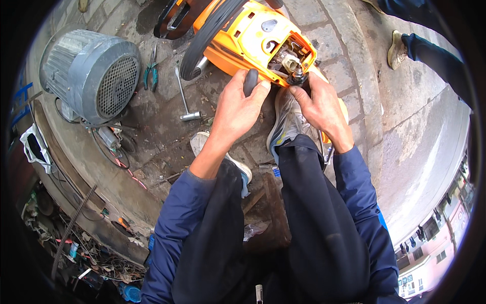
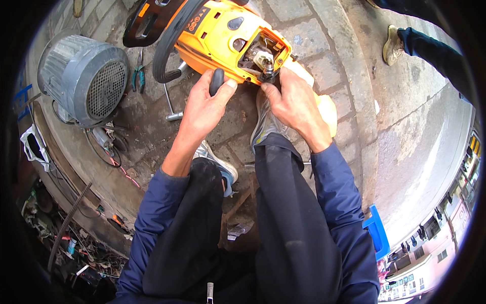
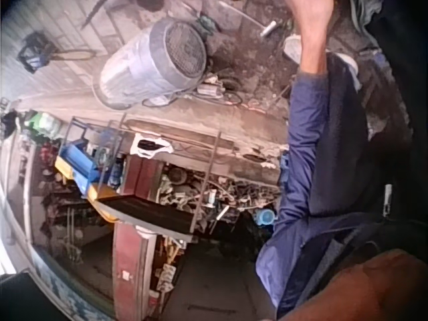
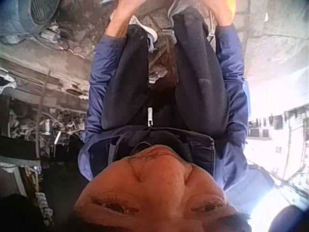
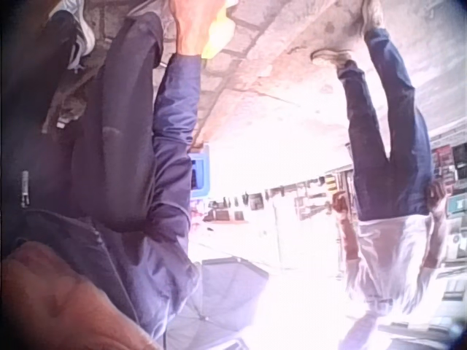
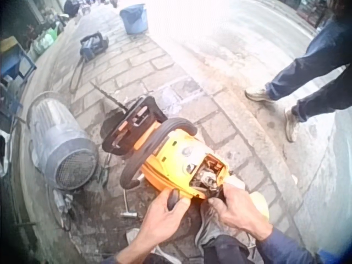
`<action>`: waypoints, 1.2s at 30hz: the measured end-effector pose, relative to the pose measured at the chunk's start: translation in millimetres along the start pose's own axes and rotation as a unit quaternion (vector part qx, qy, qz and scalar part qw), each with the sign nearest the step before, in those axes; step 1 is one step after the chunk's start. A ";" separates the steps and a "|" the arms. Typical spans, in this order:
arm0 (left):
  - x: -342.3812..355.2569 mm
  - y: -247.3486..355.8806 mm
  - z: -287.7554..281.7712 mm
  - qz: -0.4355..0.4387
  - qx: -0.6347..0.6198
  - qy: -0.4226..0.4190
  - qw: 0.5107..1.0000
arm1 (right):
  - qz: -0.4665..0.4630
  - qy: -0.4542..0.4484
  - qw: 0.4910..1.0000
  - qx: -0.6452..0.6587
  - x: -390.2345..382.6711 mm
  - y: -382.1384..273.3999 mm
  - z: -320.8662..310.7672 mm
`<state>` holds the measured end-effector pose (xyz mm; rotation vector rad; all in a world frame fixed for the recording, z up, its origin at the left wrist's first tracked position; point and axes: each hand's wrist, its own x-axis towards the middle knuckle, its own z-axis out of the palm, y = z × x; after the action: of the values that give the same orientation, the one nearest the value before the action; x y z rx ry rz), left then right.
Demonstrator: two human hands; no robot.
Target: The person sits on the ground and attempts to start a yellow chainsaw by repeatedly pulling the starter cord. The person then opens the engine cover and adjusts internal components with their hands.
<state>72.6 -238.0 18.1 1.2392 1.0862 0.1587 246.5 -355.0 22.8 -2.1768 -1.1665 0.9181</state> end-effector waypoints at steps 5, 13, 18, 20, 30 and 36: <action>-13.5 4.0 -4.5 0.005 0.025 -0.005 1.000 | 0.010 -0.003 1.000 -0.006 0.3 -0.9 1.7; -121.3 98.5 -49.1 0.009 0.140 -0.091 0.986 | 0.010 -0.015 1.000 -0.014 2.7 0.5 -2.5; -225.0 123.9 -161.1 0.203 -0.126 0.070 0.968 | 0.029 -0.029 0.999 -0.027 3.6 0.3 -5.9; -223.7 110.2 -190.0 0.225 -0.194 0.071 0.952 | 0.036 -0.030 0.998 -0.034 3.0 -1.2 -4.1; -42.8 15.8 -39.3 0.170 0.317 -0.017 0.933 | 0.027 -0.040 0.999 -0.016 6.0 -6.6 1.5; -176.4 139.4 -206.0 0.185 0.156 -0.020 0.970 | -0.012 -0.019 1.000 -0.014 6.5 1.6 -1.2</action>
<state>-109.5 -155.9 248.5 1.7189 0.8551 0.2518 250.9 -350.4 20.5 -2.1705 -1.2282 0.9414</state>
